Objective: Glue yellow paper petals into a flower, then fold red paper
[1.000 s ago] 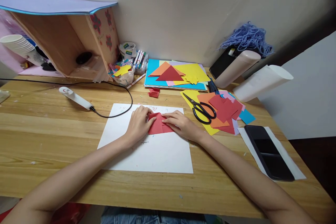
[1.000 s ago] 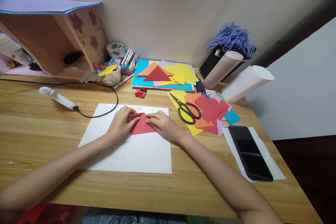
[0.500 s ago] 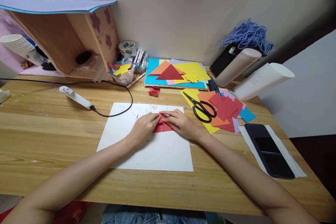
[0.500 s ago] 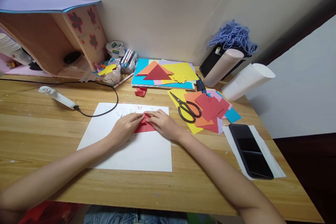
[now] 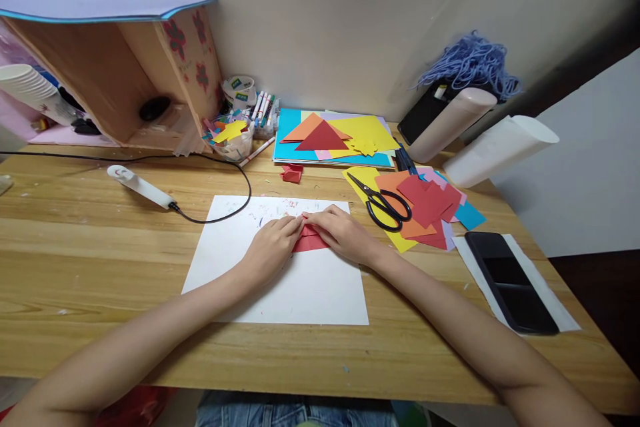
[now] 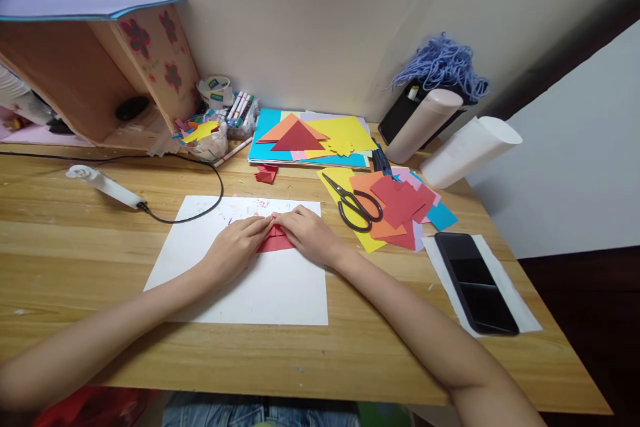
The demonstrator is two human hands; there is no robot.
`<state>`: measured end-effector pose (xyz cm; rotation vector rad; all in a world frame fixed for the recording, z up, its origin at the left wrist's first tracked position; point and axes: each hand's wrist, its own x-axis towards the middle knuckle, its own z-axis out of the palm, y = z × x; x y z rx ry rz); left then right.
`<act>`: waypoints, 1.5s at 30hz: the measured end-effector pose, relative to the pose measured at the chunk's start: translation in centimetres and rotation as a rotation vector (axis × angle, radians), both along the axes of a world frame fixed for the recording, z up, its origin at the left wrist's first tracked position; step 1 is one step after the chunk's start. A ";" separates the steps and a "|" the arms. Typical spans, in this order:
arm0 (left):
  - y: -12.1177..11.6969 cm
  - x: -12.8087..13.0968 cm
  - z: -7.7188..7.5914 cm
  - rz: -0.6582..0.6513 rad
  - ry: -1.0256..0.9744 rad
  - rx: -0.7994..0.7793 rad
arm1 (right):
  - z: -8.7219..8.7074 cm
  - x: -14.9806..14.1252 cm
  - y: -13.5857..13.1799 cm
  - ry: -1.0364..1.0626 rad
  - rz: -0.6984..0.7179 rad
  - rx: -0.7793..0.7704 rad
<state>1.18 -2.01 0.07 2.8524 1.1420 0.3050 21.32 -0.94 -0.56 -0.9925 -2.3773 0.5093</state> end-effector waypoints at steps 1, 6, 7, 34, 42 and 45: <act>-0.2 0.1 0.0 0.006 0.009 0.014 | -0.1 -0.1 0.0 -0.004 -0.009 0.009; -1.6 0.6 -0.8 0.079 0.011 0.065 | -0.4 -0.4 -0.1 -0.049 -0.057 0.042; -1.9 0.8 -1.0 0.094 0.013 0.065 | -0.4 -0.5 -0.1 -0.054 -0.064 0.045; -4.5 2.0 -1.8 0.165 0.061 0.318 | 0.2 -1.7 -0.6 -0.128 -0.326 0.030; -3.8 1.3 -0.5 0.162 -0.053 0.306 | 0.2 -0.8 -0.3 -0.064 -0.283 -0.061; -2.8 0.7 -0.1 0.245 -0.048 0.178 | 0.1 -0.6 -0.3 0.027 -0.248 -0.116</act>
